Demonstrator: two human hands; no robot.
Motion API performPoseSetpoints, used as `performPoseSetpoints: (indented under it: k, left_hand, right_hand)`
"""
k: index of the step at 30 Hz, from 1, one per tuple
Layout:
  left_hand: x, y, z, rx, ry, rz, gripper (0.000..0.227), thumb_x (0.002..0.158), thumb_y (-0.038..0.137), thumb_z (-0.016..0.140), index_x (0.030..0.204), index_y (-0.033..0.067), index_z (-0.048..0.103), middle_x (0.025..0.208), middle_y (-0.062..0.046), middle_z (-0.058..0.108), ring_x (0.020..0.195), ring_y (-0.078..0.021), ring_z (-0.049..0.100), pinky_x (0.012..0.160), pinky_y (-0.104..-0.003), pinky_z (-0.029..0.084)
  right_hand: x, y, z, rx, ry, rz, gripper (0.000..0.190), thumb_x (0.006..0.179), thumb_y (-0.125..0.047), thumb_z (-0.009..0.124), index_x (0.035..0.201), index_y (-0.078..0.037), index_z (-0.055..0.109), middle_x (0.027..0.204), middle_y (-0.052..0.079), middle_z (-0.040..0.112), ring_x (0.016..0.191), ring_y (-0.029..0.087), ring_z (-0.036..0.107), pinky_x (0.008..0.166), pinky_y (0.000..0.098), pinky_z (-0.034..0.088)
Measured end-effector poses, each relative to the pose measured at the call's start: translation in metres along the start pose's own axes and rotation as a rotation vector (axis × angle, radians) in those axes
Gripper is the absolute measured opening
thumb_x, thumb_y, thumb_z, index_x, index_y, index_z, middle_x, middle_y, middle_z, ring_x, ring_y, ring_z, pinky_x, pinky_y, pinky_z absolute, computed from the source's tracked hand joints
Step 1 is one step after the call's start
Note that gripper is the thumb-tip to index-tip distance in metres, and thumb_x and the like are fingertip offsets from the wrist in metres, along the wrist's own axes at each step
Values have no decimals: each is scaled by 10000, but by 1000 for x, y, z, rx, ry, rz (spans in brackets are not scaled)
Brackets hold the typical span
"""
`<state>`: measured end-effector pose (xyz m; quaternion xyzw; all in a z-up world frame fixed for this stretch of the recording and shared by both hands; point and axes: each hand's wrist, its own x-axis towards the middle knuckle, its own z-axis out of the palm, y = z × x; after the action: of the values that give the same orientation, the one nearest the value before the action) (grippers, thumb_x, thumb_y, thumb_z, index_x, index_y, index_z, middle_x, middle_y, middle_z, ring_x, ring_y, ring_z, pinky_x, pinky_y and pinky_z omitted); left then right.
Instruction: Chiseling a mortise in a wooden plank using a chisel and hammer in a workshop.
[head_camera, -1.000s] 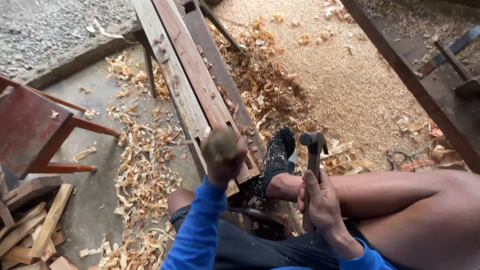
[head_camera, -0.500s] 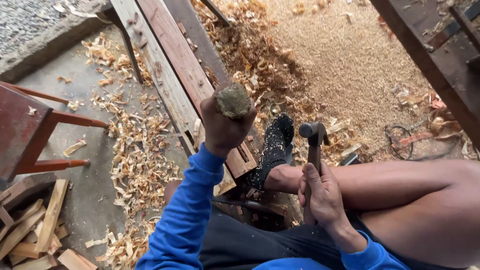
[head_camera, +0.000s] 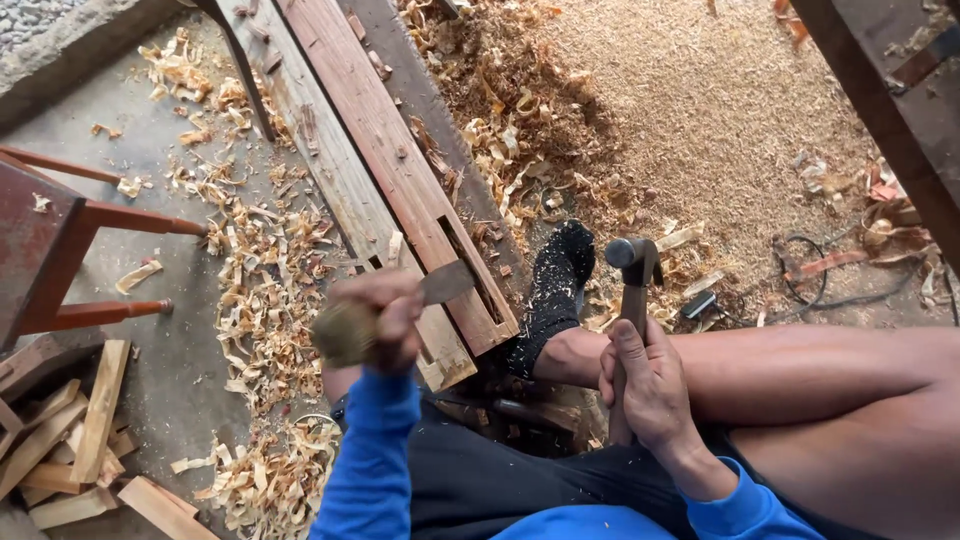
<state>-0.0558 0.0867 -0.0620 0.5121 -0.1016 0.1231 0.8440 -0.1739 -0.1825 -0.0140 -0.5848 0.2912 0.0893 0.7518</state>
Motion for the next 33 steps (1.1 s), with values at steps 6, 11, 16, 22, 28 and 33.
performPoseSetpoints:
  k: [6, 11, 16, 22, 28, 33]
  left_hand:
    - [36, 27, 37, 694, -198, 371, 228, 875, 43, 653, 935, 179, 481, 782, -30, 582, 671, -177, 574, 625, -321, 495]
    - [79, 36, 93, 652, -154, 203, 250, 858, 61, 751, 977, 12, 536, 823, -40, 638, 736, -138, 669, 684, -287, 544]
    - [100, 10, 89, 625, -284, 192, 238, 881, 102, 804, 1025, -2, 646, 906, -56, 709, 844, -142, 718, 797, -298, 593]
    - [111, 9, 96, 655, -279, 182, 307, 848, 116, 814, 1093, -9, 678, 907, -57, 745, 853, -139, 753, 805, -297, 615]
    - [119, 12, 98, 655, -287, 138, 357, 864, 134, 806, 1156, -8, 658, 931, -49, 749, 872, -136, 764, 824, -298, 631]
    - [122, 18, 100, 674, -331, 157, 344, 874, 148, 839, 1136, 15, 660, 914, -53, 744, 862, -154, 769, 779, -280, 623]
  right_hand:
    - [2, 6, 2, -70, -39, -21, 362, 1023, -424, 509, 997, -63, 498, 628, 27, 529, 427, 103, 504, 386, 248, 395]
    - [-12, 5, -3, -58, -35, -6, 353, 1005, -424, 512, 1012, -71, 515, 629, 26, 528, 431, 103, 514, 390, 245, 403]
    - [-7, 6, -4, -22, -27, -43, 367, 1010, -434, 510, 1010, -67, 505, 628, 28, 529, 423, 104, 508, 389, 243, 401]
    - [-4, 3, -3, -42, -33, -19, 367, 1009, -435, 506, 1018, -68, 515, 615, 33, 524, 417, 103, 504, 389, 236, 383]
    - [-3, 3, -1, -51, -42, 13, 370, 1010, -436, 511, 1023, -66, 511, 626, 37, 535, 433, 111, 519, 401, 239, 397]
    - [0, 6, 0, -38, -28, 48, 368, 1013, -434, 504, 1010, -67, 508, 631, 42, 529, 436, 117, 521, 403, 241, 404]
